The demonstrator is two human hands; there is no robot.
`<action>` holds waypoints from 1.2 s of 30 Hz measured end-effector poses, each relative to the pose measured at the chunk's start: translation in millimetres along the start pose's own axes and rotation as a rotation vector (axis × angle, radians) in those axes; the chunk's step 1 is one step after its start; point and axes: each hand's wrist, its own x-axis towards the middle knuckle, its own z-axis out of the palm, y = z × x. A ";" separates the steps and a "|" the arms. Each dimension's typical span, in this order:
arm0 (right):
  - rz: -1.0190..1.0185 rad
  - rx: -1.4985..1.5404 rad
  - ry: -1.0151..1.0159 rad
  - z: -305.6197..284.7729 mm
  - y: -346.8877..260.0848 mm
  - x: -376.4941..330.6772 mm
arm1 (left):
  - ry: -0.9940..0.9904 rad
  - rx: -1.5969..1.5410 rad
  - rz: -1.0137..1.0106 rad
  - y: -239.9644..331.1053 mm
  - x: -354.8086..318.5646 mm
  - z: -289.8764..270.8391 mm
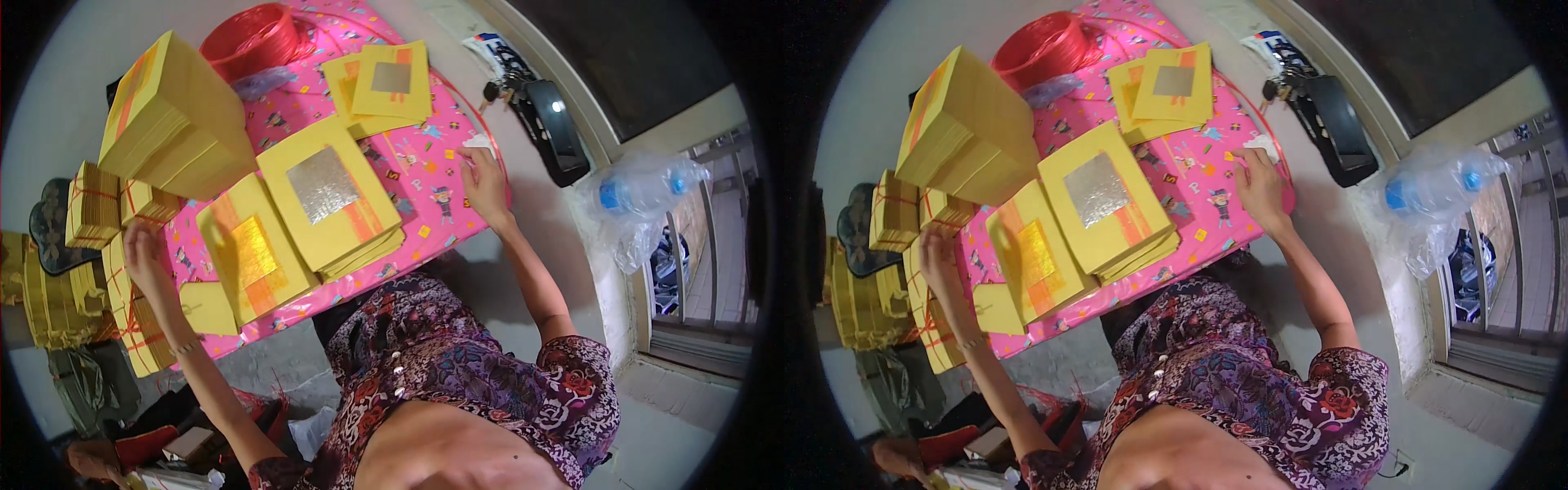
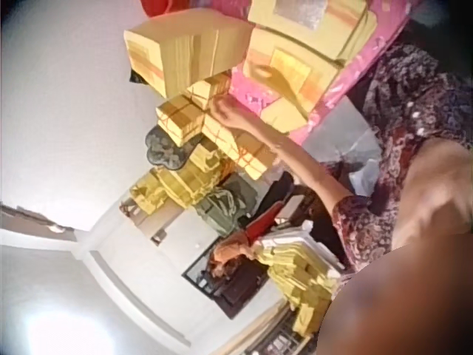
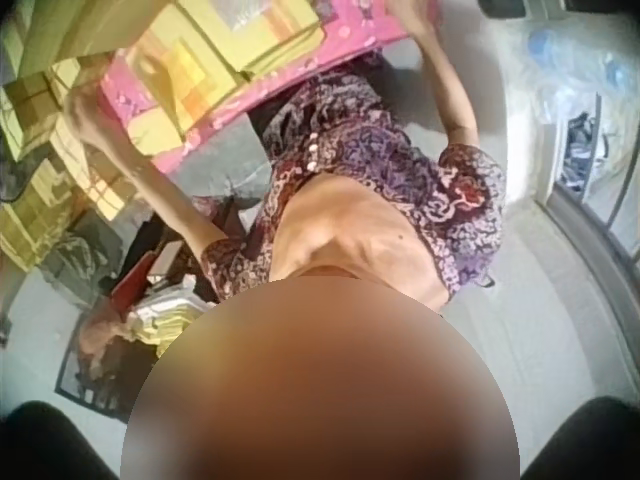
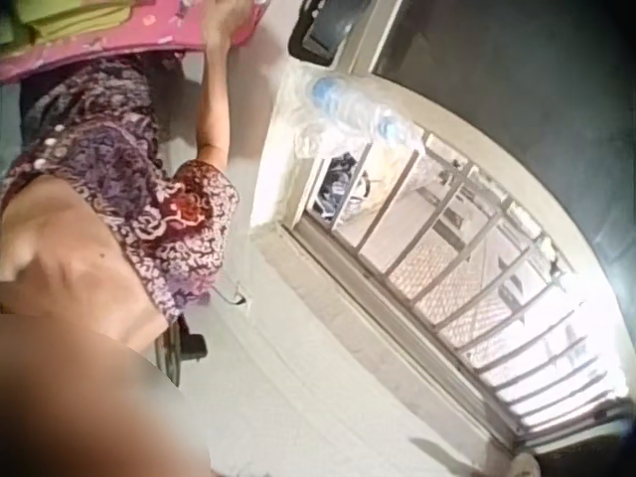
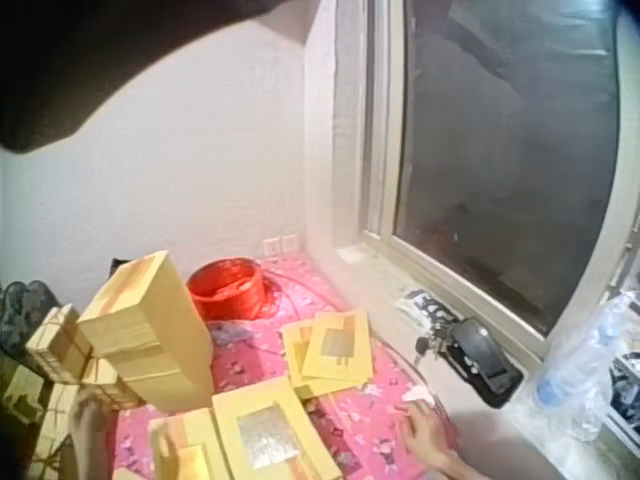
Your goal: Counting and tying bundles of joss paper with red ribbon.
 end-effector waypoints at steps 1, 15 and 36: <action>-0.098 -0.020 0.084 -7.2 1.2 1.7 | -0.074 0.012 -0.010 2.6 -22.2 11.2; -0.035 -0.385 0.419 -119.5 21.8 7.2 | -1.080 0.126 0.204 69.2 -168.2 330.3; 0.028 -0.244 0.395 -118.0 25.1 7.2 | -0.820 0.278 0.620 45.6 -227.7 508.1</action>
